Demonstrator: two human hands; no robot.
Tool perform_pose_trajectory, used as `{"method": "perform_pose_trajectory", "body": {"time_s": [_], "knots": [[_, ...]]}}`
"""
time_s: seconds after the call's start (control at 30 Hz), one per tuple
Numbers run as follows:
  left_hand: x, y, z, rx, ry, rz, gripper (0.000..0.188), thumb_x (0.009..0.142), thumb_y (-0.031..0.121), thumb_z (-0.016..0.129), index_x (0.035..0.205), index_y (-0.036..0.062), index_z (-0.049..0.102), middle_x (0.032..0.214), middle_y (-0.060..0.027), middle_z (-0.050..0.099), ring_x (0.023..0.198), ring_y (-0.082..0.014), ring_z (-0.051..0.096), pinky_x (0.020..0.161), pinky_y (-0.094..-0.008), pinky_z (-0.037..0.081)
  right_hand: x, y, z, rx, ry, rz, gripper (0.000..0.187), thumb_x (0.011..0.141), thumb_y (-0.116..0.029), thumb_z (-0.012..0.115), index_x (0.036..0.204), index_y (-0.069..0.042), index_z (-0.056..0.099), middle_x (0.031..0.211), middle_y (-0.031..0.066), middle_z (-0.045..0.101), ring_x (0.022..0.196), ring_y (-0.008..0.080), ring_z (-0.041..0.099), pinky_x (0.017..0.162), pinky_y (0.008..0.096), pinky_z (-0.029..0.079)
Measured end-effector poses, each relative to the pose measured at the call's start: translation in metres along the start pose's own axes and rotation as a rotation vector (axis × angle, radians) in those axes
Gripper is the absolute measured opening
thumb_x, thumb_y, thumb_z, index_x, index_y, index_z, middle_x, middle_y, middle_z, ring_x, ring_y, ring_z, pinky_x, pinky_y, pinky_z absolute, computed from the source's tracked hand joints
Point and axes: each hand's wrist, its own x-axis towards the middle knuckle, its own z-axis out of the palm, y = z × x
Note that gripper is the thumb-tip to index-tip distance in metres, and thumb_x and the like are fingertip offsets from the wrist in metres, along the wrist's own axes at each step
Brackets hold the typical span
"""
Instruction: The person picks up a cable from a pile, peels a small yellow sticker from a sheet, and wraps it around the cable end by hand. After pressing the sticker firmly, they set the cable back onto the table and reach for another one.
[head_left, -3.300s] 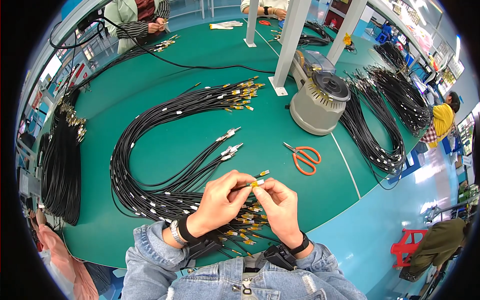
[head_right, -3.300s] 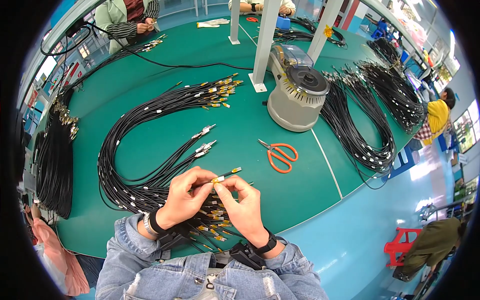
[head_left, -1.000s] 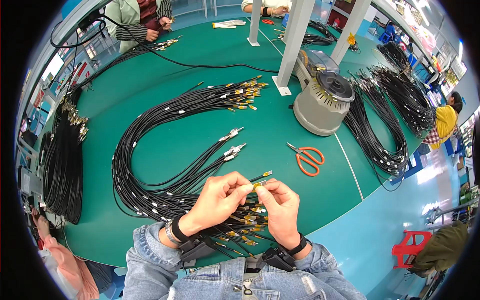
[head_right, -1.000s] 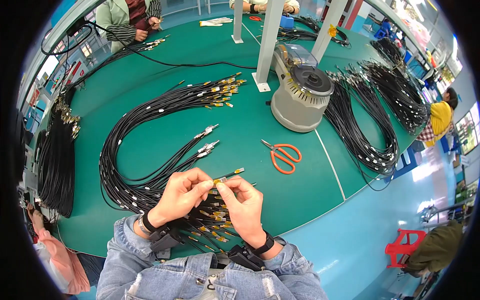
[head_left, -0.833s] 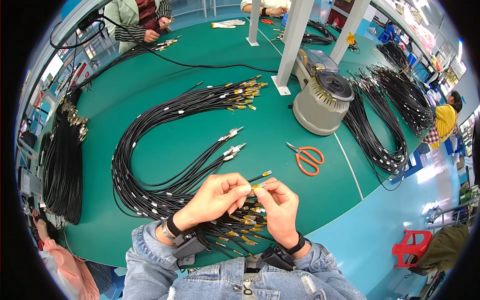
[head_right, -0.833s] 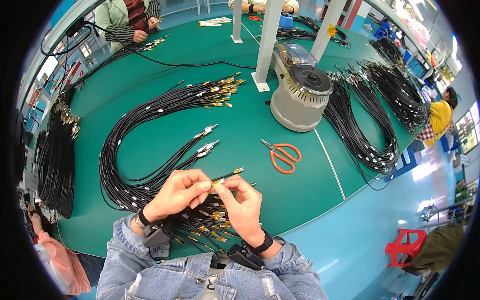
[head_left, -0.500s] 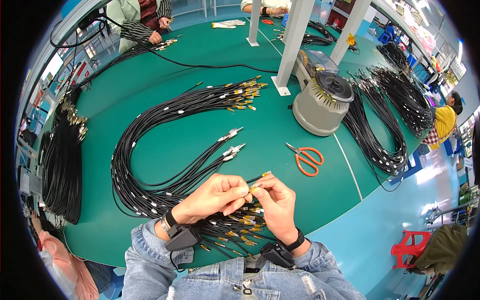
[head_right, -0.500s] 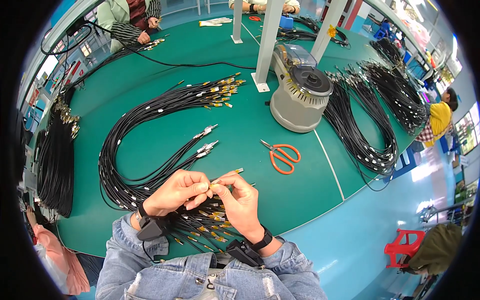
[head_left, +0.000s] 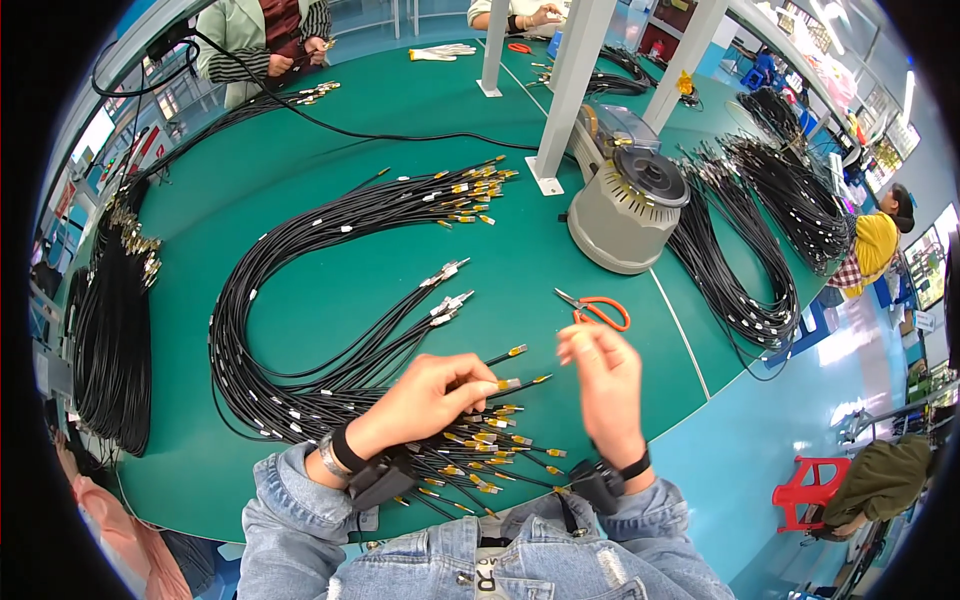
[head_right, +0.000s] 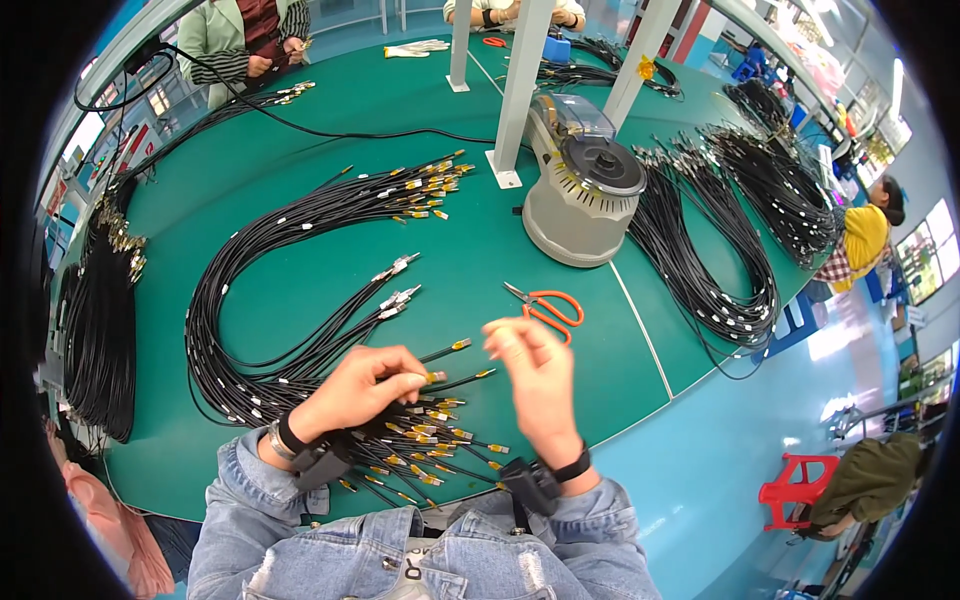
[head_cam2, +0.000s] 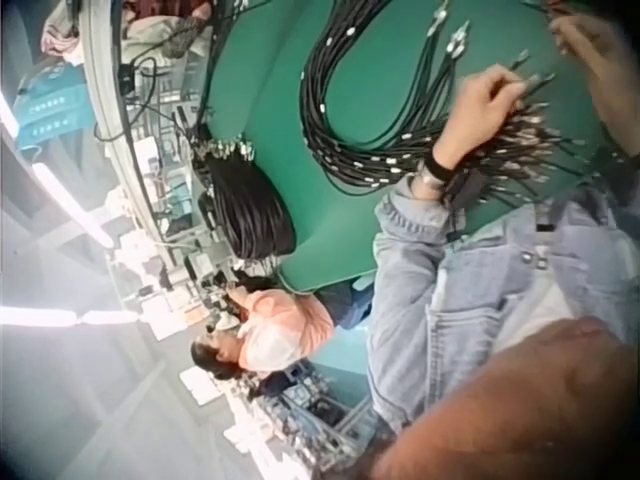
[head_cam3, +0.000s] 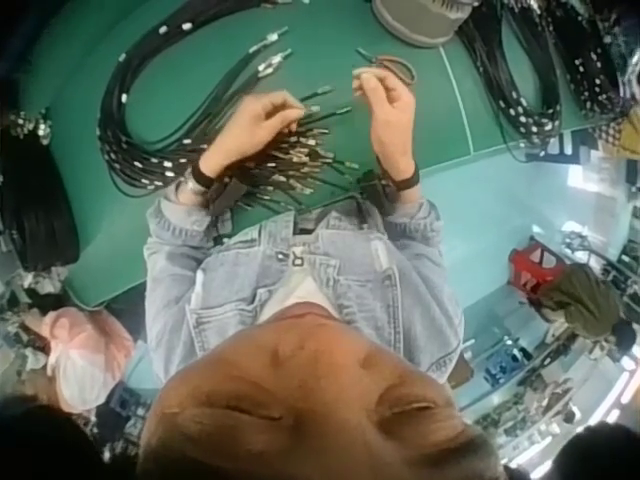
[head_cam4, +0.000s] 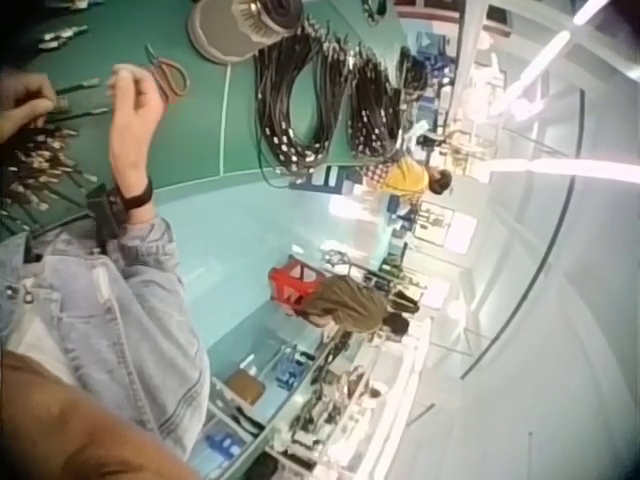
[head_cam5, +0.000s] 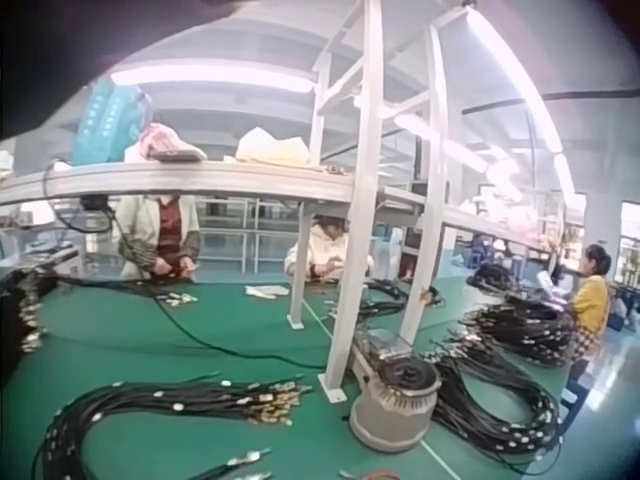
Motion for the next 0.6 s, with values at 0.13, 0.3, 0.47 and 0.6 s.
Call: {"method": "perform_pose_trajectory", "body": {"time_s": [0.13,0.3,0.47,0.6], "knots": [[0.005,-0.008,0.005,0.487,0.127,0.245,0.011,0.084,0.009,0.059,0.090,0.0007,0.057,0.079,-0.0086,0.060,0.069,-0.0215,0.057,0.063,-0.0312,0.046,0.043,-0.018,-0.042,0.030,0.194,-0.077,0.018,0.091,-0.014,0.053,0.096,0.003,0.058,0.077,0.0027,0.053,0.067,0.0093,0.047,0.064,0.0225,0.040],[0.009,-0.014,-0.017,0.941,0.411,0.378,0.016,0.077,0.007,0.063,0.092,0.0027,0.057,0.092,-0.0118,0.057,0.081,-0.0290,0.056,0.071,-0.0365,0.046,0.108,-0.025,-0.076,0.002,0.260,-0.133,0.022,0.091,-0.019,0.056,0.095,0.002,0.058,0.071,-0.0001,0.049,0.060,0.0077,0.042,0.058,0.0212,0.036],[0.009,-0.030,-0.034,1.178,0.527,0.219,0.019,0.073,0.005,0.065,0.089,0.0039,0.056,0.086,-0.0110,0.053,0.078,-0.0293,0.054,0.069,-0.0383,0.046,0.134,-0.024,-0.081,0.072,0.300,0.021,0.019,0.090,-0.019,0.057,0.088,0.000,0.057,0.065,-0.0031,0.043,0.053,0.0056,0.036,0.051,0.0212,0.030],[0.012,-0.037,-0.037,1.162,0.509,0.146,0.018,0.072,0.005,0.066,0.085,0.0042,0.053,0.081,-0.0099,0.051,0.076,-0.0287,0.054,0.067,-0.0386,0.045,0.140,-0.022,-0.081,0.097,0.282,-0.001,0.018,0.090,-0.018,0.058,0.083,-0.002,0.056,0.062,-0.0041,0.041,0.050,0.0049,0.032,0.050,0.0216,0.028]]}}
